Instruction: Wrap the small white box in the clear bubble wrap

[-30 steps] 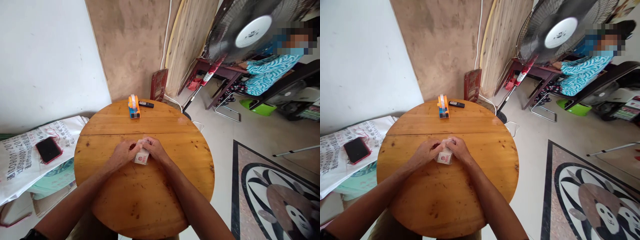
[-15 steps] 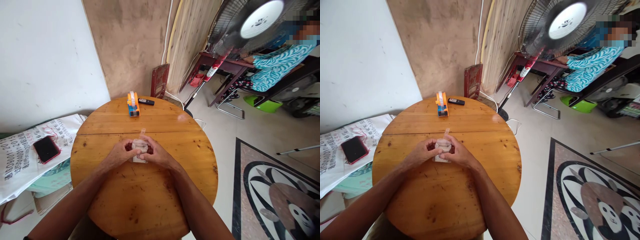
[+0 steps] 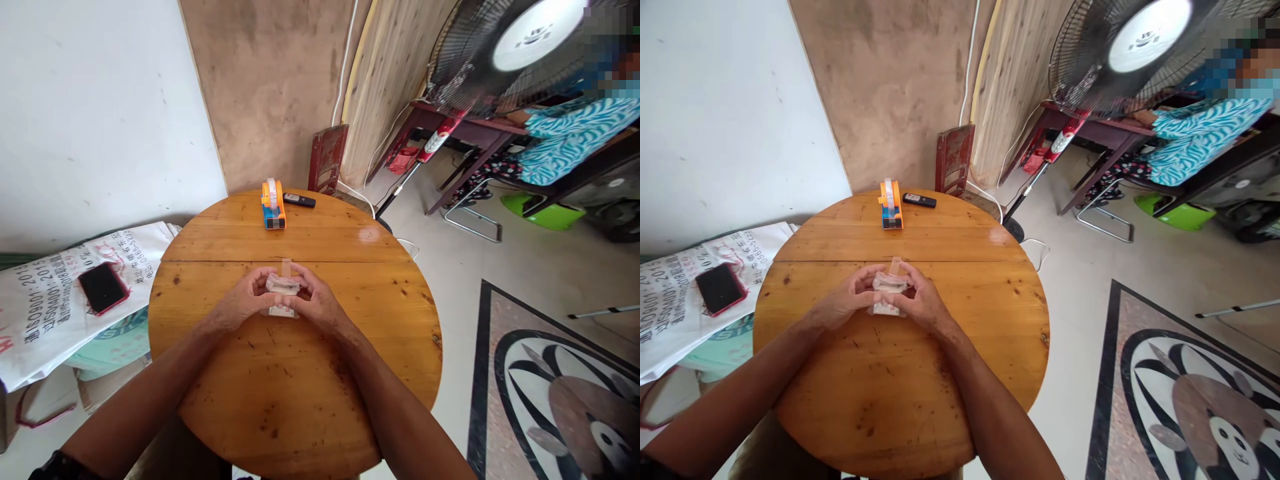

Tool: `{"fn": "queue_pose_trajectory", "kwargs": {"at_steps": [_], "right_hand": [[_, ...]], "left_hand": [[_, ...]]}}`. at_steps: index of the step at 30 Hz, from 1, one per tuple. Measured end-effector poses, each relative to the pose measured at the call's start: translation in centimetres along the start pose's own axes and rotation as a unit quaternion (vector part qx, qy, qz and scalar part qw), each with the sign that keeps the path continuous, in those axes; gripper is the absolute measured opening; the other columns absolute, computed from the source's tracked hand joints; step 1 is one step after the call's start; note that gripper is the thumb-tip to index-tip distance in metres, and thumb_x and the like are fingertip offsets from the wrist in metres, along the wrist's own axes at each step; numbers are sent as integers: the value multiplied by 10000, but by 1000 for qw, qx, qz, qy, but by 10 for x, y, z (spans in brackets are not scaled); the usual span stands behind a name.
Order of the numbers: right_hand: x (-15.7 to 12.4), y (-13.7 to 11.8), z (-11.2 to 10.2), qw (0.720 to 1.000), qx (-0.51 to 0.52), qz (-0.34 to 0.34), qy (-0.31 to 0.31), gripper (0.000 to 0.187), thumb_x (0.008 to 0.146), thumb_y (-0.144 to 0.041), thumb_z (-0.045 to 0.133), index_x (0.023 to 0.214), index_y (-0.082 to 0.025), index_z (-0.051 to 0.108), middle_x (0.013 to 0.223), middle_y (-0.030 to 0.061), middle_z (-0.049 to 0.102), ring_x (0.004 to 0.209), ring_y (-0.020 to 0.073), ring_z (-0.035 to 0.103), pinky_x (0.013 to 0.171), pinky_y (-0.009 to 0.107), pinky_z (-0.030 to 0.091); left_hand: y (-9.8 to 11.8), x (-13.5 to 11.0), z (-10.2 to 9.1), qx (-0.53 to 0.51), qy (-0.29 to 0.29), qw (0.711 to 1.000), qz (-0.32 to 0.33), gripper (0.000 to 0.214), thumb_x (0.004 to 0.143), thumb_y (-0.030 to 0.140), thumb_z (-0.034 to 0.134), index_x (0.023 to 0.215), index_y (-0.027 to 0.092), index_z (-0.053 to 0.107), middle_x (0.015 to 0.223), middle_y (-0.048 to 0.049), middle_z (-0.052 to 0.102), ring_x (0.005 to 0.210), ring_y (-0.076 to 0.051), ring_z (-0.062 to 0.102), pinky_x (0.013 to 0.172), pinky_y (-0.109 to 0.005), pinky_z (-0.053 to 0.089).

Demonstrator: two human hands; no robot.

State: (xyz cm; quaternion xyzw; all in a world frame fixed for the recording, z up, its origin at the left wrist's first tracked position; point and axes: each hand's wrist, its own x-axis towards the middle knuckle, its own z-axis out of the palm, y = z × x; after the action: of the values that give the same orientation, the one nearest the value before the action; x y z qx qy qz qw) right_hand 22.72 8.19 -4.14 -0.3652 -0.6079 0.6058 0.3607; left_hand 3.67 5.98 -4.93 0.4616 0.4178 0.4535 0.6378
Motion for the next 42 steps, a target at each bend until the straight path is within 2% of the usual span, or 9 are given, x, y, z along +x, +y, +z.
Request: {"fn": "queue_pose_trajectory", "kwargs": {"at_steps": [3,7,14,20,25,28,33,38,42], "right_hand": [[0,-4,-1,1000,21,18,-4,758,710,-363,774,1380,-216,453,1189,100,683,1043,255,658,900,409,522],[-2,-4,1,999,20,26,2,741,717,-385,765,1374,-216,468,1211,101,678,1073,260,650,935,422,510],[0,-1,-1,997,32,-11,67,658,743,-472,737,1313,-225,520,1143,90,695,1013,230,666,915,395,513],[4,-5,-7,992,60,-23,112,581,713,-419,761,1220,-207,573,1003,51,727,902,186,672,866,353,517],[3,-9,-8,991,44,-35,119,459,706,-403,768,1105,-213,646,917,33,725,846,172,667,819,338,524],[1,-10,-8,991,29,-56,117,339,714,-389,764,999,-219,691,872,18,713,809,167,658,799,335,522],[-2,-12,-7,984,-22,-88,153,139,741,-343,743,815,-226,725,824,11,712,779,164,636,795,323,505],[-7,-18,-6,985,-62,-100,124,128,776,-353,706,792,-227,725,799,20,719,742,173,630,761,322,507],[-11,-24,0,986,-80,-105,103,108,795,-332,685,785,-233,728,827,24,732,799,189,653,797,330,513]], "left_hand": [[0,0,-1,-31,-51,998,-21,663,691,330,812,1280,201,537,1203,-110,653,1069,-236,623,887,-345,476],[0,0,1,-63,-144,987,-37,510,769,348,753,1234,185,620,1089,-99,696,972,-217,652,820,-306,477],[2,-3,3,-120,-138,978,-102,444,688,275,816,1093,157,676,996,-73,702,859,-173,648,795,-288,477],[2,-5,3,-86,-166,978,-89,484,718,279,798,1171,184,657,1060,-69,684,906,-175,627,829,-291,472],[4,-7,4,-49,-172,980,-88,479,719,297,793,1164,183,657,1072,-78,688,915,-187,625,818,-295,471],[6,-9,4,-42,-179,979,-93,481,729,305,784,1173,182,646,1061,-72,682,907,-181,618,799,-284,469],[5,-9,3,-27,-176,980,-87,449,748,286,771,1168,188,646,1013,-52,679,881,-158,609,779,-257,466],[7,-9,4,-43,-147,985,-74,438,727,336,789,1113,170,663,1009,-70,677,874,-174,620,773,-273,473],[9,-8,5,-105,-113,983,-102,453,672,371,831,1046,160,685,967,-79,689,828,-165,636,742,-264,483]]}}
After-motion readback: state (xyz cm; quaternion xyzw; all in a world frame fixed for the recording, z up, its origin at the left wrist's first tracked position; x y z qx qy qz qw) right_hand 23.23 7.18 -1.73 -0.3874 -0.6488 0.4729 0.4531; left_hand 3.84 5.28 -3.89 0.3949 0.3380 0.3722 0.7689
